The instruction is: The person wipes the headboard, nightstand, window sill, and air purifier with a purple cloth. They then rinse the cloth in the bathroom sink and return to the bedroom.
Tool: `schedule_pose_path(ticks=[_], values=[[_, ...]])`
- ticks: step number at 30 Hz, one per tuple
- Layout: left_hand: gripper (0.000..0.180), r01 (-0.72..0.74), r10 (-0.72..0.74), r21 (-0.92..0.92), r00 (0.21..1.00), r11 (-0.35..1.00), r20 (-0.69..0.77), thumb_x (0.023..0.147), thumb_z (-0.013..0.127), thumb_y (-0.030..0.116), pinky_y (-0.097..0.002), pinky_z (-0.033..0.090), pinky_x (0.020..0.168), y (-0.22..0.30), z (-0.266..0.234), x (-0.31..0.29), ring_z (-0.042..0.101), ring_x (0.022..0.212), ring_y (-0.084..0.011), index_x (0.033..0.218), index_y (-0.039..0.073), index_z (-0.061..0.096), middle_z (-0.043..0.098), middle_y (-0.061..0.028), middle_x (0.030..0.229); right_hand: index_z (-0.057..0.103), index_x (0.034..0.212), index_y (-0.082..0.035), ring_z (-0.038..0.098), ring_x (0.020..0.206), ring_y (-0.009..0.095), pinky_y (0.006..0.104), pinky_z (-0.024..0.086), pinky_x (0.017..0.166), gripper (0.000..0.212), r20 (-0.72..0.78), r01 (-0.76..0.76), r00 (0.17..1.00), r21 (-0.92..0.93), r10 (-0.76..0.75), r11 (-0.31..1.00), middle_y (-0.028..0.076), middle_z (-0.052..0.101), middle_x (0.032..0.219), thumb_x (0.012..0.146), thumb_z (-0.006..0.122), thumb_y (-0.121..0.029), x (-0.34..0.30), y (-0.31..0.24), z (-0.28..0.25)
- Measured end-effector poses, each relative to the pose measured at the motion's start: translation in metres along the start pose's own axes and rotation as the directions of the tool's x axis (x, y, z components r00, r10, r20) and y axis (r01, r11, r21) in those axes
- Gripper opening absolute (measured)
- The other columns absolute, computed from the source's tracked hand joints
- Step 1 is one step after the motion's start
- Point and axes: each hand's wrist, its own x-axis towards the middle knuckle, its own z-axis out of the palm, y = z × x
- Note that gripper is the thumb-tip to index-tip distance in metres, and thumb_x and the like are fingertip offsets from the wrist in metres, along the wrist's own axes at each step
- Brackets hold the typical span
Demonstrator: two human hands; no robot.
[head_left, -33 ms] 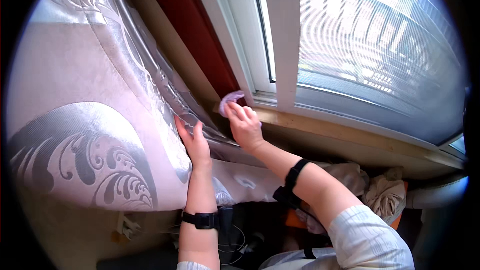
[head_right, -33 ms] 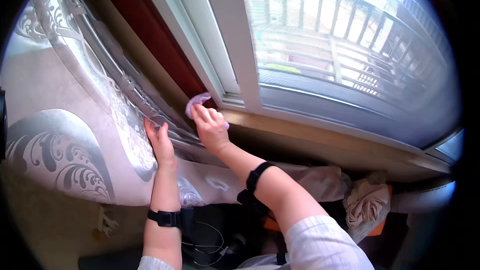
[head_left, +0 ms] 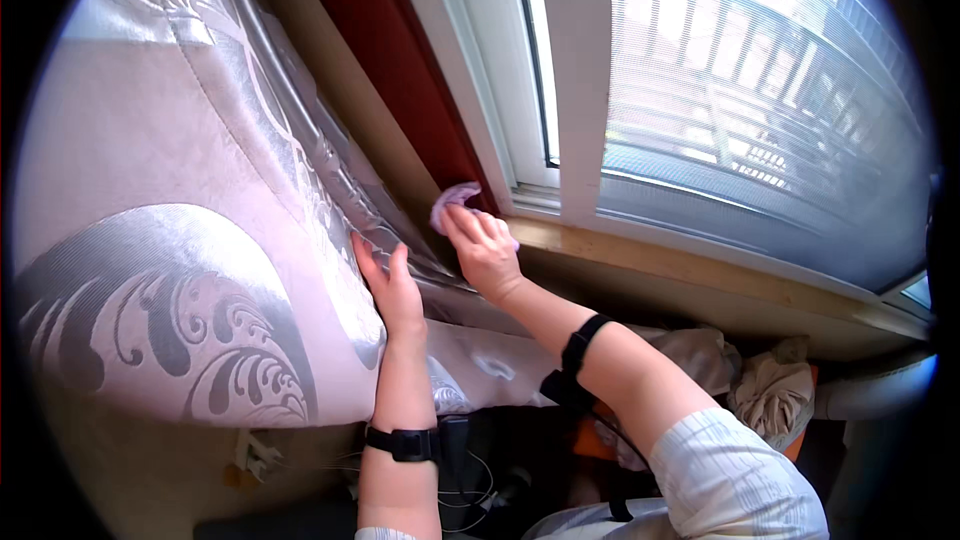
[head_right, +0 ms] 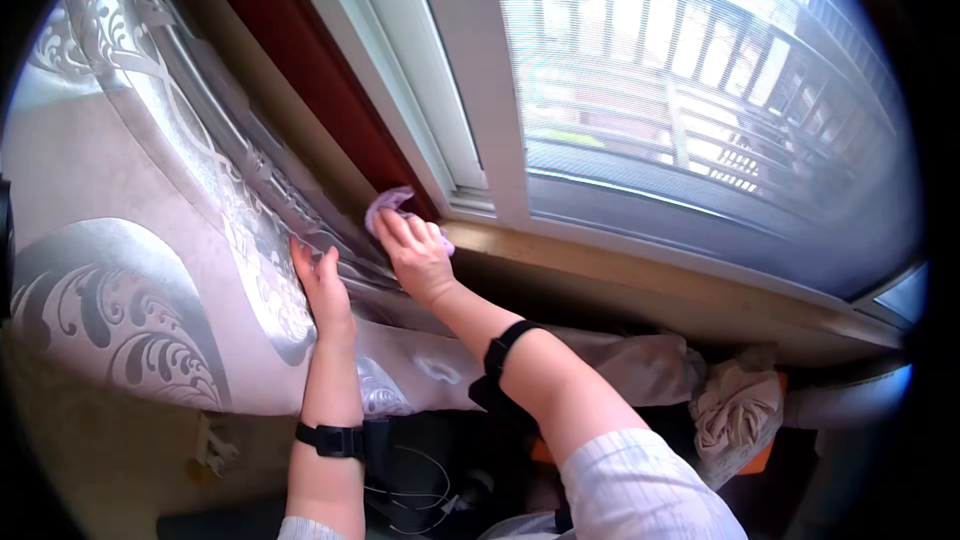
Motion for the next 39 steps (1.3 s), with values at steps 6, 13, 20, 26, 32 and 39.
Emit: schedule_pose_path(ticks=[6,13,20,26,32,39], values=[[0.063,-0.061,0.043,0.137,0.991,0.989,0.126,0.087,0.056,0.011,-0.0345,0.026,0.109,-0.013,-0.01,-0.013,0.035,0.133,-0.0252,0.145,0.005,0.032,0.035,-0.0171,0.146,0.051,0.13,0.002,0.034,0.135,0.029,0.0406,0.03,0.108,0.05,0.527,0.247,0.849,-0.349,-0.029,0.904,0.016,0.04,0.143,0.085,0.048,-0.02,-0.017,0.002,0.057],[0.056,-0.63,0.289,0.491,0.745,0.602,0.601,0.071,0.048,-0.003,-0.0388,0.038,0.102,-0.035,0.011,-0.019,0.05,0.118,-0.032,0.127,0.001,0.053,0.054,-0.0172,0.129,0.051,0.127,0.004,0.041,0.128,0.034,0.0425,0.03,0.11,0.05,0.43,0.251,0.879,-0.046,-0.207,0.967,0.02,0.048,0.134,0.082,0.051,-0.018,-0.031,0.028,0.03],[0.069,-0.779,0.131,0.604,0.625,0.167,0.77,0.072,0.059,0.003,-0.0412,0.031,0.108,-0.019,0.039,-0.057,0.038,0.13,-0.0283,0.138,0.005,0.043,0.041,-0.0077,0.146,0.052,0.125,0.002,0.048,0.122,0.028,0.0404,0.037,0.103,0.047,0.296,0.177,0.942,-0.046,-0.156,0.983,0.015,0.051,0.133,0.082,0.054,-0.017,-0.051,0.05,-0.06],[0.069,-0.862,0.025,0.507,0.507,0.006,0.861,0.081,0.05,0.008,-0.0528,0.017,0.114,-0.023,0.087,-0.112,0.018,0.145,-0.0249,0.147,0.004,0.028,0.026,-0.0079,0.154,0.049,0.13,0.001,0.044,0.128,0.027,0.0425,0.031,0.108,0.051,0.382,0.089,0.924,-0.177,-0.015,0.98,0.015,0.049,0.135,0.082,0.049,-0.016,-0.085,0.086,-0.135],[0.075,-0.916,0.022,0.351,0.361,0.194,0.932,0.074,0.055,0.004,-0.0474,0.021,0.114,0.0,0.143,-0.192,0.024,0.142,-0.0329,0.143,-0.004,0.028,0.029,-0.0207,0.15,0.046,0.134,-0.001,0.043,0.129,0.027,0.0414,0.029,0.11,0.055,0.378,0.008,0.925,-0.138,0.046,0.99,0.015,0.048,0.137,0.08,0.051,-0.012,-0.126,0.125,-0.247],[0.079,-0.927,0.056,0.275,0.298,0.254,0.953,0.072,0.057,0.004,-0.0464,0.022,0.114,0.027,0.236,-0.343,0.024,0.141,-0.0354,0.143,-0.007,0.025,0.027,-0.0242,0.149,0.047,0.133,-0.003,0.042,0.129,0.027,0.0408,0.027,0.111,0.053,0.382,-0.008,0.918,-0.246,0.104,0.969,0.012,0.048,0.137,0.082,0.05,-0.011,-0.192,0.185,-0.402]])
